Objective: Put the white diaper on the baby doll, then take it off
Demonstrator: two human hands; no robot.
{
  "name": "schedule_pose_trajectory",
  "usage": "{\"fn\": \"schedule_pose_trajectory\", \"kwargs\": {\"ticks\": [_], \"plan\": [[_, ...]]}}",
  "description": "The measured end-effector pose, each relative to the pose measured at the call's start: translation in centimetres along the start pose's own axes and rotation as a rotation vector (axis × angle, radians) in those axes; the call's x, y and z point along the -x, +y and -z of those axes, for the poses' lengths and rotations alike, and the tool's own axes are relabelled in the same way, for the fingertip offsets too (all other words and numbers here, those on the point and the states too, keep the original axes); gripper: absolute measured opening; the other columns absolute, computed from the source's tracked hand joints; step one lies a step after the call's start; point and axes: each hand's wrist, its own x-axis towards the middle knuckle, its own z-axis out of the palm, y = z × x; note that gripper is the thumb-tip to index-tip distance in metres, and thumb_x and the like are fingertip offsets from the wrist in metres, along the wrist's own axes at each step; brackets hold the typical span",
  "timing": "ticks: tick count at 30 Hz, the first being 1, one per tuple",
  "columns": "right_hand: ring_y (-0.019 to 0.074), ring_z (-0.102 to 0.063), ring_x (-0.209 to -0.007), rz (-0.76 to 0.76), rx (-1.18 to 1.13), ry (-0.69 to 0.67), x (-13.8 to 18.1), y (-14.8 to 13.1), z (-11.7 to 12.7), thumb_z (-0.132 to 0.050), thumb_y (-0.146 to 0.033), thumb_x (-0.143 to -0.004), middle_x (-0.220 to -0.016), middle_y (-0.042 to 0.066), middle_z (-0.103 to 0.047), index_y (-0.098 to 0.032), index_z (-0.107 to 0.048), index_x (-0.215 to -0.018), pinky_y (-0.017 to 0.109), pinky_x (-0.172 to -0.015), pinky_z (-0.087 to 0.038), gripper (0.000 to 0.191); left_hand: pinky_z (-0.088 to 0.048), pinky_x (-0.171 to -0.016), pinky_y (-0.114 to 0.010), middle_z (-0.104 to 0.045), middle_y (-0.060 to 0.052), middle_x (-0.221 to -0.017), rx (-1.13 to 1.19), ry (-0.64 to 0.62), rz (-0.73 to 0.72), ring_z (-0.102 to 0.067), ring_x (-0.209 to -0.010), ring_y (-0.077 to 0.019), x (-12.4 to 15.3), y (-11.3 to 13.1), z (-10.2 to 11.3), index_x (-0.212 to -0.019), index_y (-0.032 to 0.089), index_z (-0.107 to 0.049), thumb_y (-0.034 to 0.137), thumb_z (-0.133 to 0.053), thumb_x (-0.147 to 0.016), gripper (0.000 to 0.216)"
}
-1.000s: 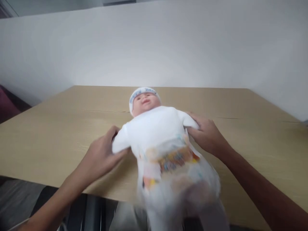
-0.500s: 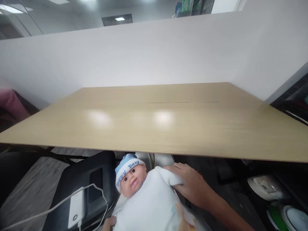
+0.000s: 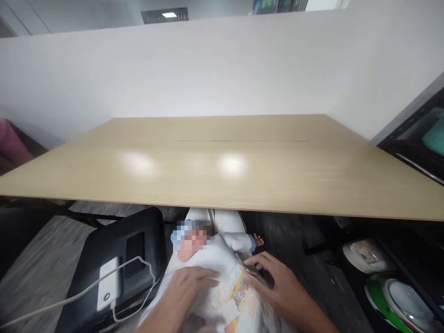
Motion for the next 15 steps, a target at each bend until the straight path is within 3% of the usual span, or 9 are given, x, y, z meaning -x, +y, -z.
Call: {"fn": "schedule_pose_trajectory", "kwargs": {"ticks": [2,6,11,13,15], "plan": [[0.0276,-0.074,-0.111,0.015,0.0,-0.021,0.3,-0.5,-0.3,-0.065,-0.057,-0.105,-0.118,0.008,-0.079,-0.03,-0.084,-0.119,0.038,-0.099,-0.058,0.036,-0.052,-0.115,-0.039,-0.075,-0.008,-0.142,0.064,-0.071,-0.196,-0.067,-0.13,-0.0251,-2.7,0.1,-0.8,-0.15,0.028,-0.061,0.046,-0.069,-0.108,0.046],[0.0258,-0.076,-0.1,0.05,-0.018,0.045,-0.7,0.7,-0.5,-0.06,-0.052,-0.108,-0.105,0.007,-0.08,-0.029,-0.087,-0.107,0.036,-0.09,-0.058,0.036,-0.046,-0.11,-0.037,-0.078,-0.002,-0.131,0.145,-0.159,-0.2,-0.066,-0.121,-0.0223,-5.7,0.0,-2.2,-0.135,0.03,-0.071,0.049,-0.073,-0.106,0.034],[0.0289,-0.077,-0.092,0.011,-0.013,0.295,-3.1,5.1,0.1,-0.066,-0.057,-0.101,-0.101,0.009,-0.084,-0.025,-0.084,-0.102,0.041,-0.089,-0.059,0.036,-0.044,-0.106,-0.037,-0.079,-0.003,-0.115,0.303,-0.144,-0.173,-0.066,-0.115,-0.0208,-6.0,-0.3,-2.2,-0.105,0.026,-0.08,0.049,-0.078,-0.103,0.022],[0.0298,-0.078,-0.095,0.031,-0.012,0.323,-3.5,5.3,0.1,-0.066,-0.057,-0.102,-0.103,0.01,-0.084,-0.024,-0.082,-0.107,0.044,-0.092,-0.06,0.037,-0.045,-0.106,-0.036,-0.078,-0.005,-0.113,0.359,-0.143,-0.184,-0.067,-0.113,-0.0199,-5.6,-0.3,-1.4,-0.101,0.025,-0.078,0.046,-0.075,-0.106,0.022],[0.0299,-0.076,-0.109,0.129,-0.002,0.283,-3.4,3.7,-0.3,-0.061,-0.053,-0.108,-0.114,0.011,-0.082,-0.024,-0.081,-0.116,0.045,-0.103,-0.058,0.036,-0.047,-0.107,-0.035,-0.078,-0.006,-0.115,0.408,-0.197,-0.215,-0.067,-0.114,-0.0198,-4.6,-0.3,-0.3,-0.103,0.024,-0.075,0.045,-0.071,-0.108,0.022]]}}
